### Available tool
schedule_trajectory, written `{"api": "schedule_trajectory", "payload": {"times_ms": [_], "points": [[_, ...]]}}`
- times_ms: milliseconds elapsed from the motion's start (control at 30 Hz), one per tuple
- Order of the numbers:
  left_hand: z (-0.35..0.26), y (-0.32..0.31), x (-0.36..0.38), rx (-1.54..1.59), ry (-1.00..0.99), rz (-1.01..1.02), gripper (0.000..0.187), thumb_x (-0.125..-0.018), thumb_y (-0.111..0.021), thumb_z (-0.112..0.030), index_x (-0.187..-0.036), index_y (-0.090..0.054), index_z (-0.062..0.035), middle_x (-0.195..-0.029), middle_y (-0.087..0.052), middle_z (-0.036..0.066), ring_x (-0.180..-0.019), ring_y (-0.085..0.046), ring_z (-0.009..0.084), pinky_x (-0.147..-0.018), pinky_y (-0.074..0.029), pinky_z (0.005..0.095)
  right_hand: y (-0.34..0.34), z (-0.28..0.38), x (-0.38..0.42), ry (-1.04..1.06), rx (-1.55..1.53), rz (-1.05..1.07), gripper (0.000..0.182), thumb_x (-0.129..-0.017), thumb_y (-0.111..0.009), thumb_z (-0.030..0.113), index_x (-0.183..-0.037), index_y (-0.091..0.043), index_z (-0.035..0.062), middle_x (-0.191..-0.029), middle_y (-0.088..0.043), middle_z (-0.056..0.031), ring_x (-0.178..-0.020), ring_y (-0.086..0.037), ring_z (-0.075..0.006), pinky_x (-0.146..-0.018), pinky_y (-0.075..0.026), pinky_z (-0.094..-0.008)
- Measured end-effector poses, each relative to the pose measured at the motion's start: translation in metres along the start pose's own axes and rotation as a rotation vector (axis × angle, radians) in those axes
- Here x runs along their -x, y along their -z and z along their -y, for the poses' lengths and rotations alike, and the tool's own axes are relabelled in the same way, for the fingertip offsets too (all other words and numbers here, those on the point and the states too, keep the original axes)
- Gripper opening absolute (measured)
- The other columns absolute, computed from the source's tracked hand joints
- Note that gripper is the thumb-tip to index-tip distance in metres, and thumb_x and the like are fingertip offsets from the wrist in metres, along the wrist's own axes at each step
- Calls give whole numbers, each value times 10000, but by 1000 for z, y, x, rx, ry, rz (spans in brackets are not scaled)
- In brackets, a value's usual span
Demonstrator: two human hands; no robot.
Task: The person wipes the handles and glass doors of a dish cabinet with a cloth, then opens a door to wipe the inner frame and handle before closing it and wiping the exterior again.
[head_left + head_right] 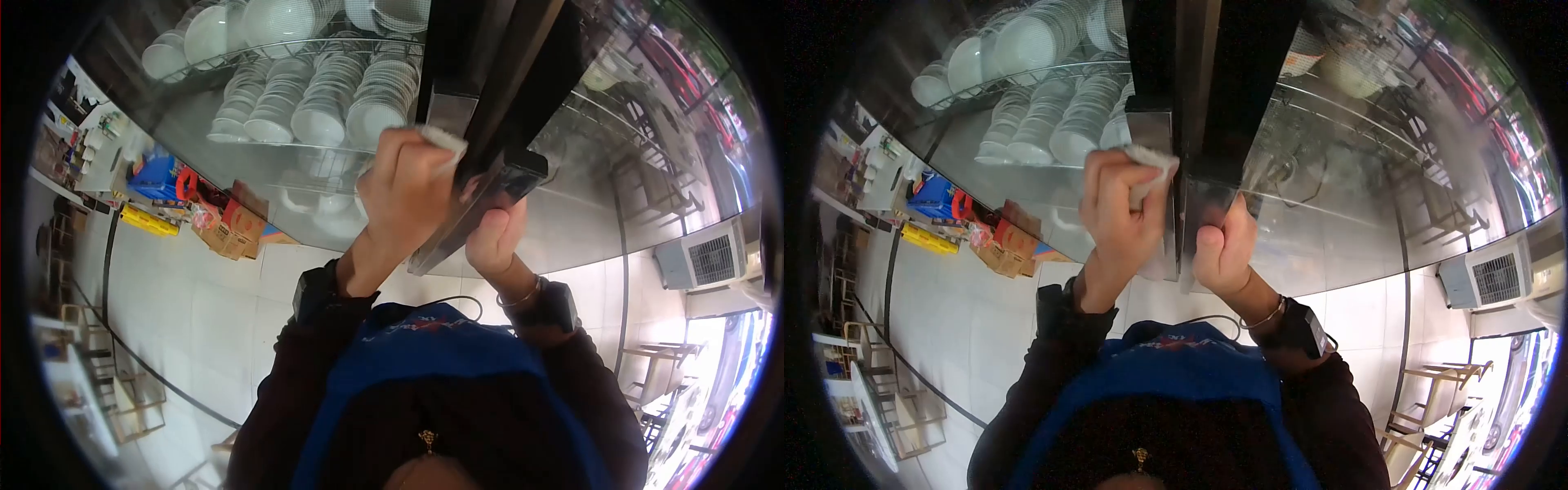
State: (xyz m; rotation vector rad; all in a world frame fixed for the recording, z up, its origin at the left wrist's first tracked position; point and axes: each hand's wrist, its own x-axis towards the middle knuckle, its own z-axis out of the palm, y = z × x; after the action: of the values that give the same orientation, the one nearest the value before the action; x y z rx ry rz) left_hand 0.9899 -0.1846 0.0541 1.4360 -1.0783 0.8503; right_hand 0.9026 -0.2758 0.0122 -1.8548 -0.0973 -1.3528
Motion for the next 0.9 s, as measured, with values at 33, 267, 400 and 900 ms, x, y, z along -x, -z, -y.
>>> {"api": "schedule_trajectory", "payload": {"times_ms": [33, 267, 400, 900], "points": [[-5, 0, -12, 14, -11, -18, 219, -665, -687, 15, -797, -532, -65, -763, -496, 105, -678, -513, 259, -566, -414, 317, 0, -1, 3, 4, 16, -37, 519, -907, -385, 425, -1070, -477, -59, -746, -599, -99, -621, -577, -225, -579, -446, -293], [-16, 2, -6, 11, -5, -24, 231, -657, -690, 9, -800, -523, -61, -774, -485, 114, -682, -501, 278, -597, -412, 340, 20, 15, 15, -128, -51, 94, 597, -887, -363, 527, -1029, -424, -49, -855, -531, -110, -789, -513, -155, -688, -411, -258], [-12, 3, 13, -23, 70, 20, 221, -655, -665, 26, -794, -514, -55, -768, -493, 121, -696, -503, 287, -595, -408, 340, 25, 1, 20, -129, -6, 181, 586, -890, -361, 521, -1013, -433, -47, -852, -532, -111, -774, -515, -155, -669, -413, -258], [-2, -5, 0, 86, 47, -75, 233, -700, -707, -28, -798, -496, -45, -775, -485, 112, -679, -487, 232, -609, -393, 283, 23, -1, 25, -118, -11, 125, 594, -893, -358, 514, -1068, -406, -51, -884, -533, -110, -773, -514, -150, -689, -416, -252]]}}
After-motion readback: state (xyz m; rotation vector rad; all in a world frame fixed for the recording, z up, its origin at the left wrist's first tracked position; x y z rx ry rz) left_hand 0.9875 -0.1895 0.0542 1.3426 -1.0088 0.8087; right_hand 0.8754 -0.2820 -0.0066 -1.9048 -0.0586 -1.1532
